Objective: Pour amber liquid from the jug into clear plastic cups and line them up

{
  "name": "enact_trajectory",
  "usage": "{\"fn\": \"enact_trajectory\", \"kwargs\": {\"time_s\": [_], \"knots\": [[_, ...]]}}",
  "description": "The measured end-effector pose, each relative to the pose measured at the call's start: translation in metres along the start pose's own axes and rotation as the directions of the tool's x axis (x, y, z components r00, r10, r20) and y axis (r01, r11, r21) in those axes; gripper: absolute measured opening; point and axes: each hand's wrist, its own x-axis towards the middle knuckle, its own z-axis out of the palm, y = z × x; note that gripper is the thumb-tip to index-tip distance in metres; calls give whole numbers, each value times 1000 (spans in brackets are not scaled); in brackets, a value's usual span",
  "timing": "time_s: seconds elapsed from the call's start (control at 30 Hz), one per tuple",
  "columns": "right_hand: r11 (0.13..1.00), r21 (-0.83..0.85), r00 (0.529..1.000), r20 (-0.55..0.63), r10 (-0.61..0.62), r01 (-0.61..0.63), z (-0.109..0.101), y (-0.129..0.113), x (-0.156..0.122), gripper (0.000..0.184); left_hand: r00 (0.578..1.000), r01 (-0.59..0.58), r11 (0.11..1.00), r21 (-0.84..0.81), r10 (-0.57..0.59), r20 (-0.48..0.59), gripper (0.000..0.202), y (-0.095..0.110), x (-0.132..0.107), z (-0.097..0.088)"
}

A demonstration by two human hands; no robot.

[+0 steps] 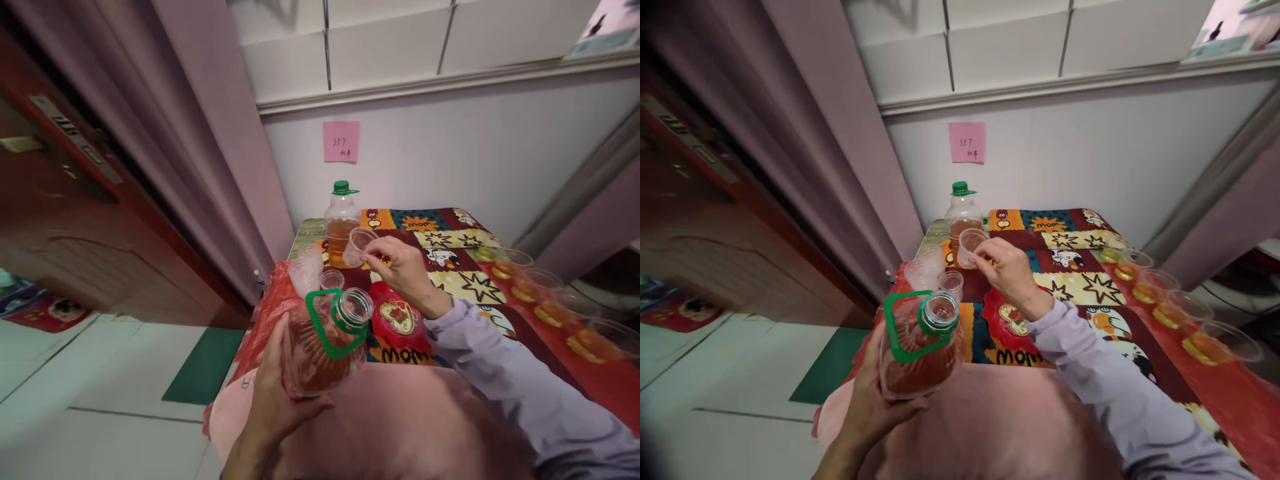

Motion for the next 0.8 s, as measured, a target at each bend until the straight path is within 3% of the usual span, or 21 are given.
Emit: {"fn": "enact_trajectory", "kwargs": {"time_s": [0.1,0.17,0.33,0.53,0.8], "knots": [[996,-81,999,41,32,-28,-39,15,-35,18,1000,17,999,-44,-17,-1,146,-2,2,1],[989,-132,989,118,86,-70,-51,26,-65,23,1000,25,998,-50,-26,-9,143,-3,4,1],[957,-221,941,236,242,-190,-41,49,-122,26,999,39,994,-100,-38,12,139,1,13,1],[938,-279,919,275,282,-205,-27,56,-132,23,999,22,994,-104,-18,36,142,7,18,2],[940,-274,930,249,272,-202,-31,50,-141,21,998,41,998,-54,-38,46,142,12,20,2]]}}
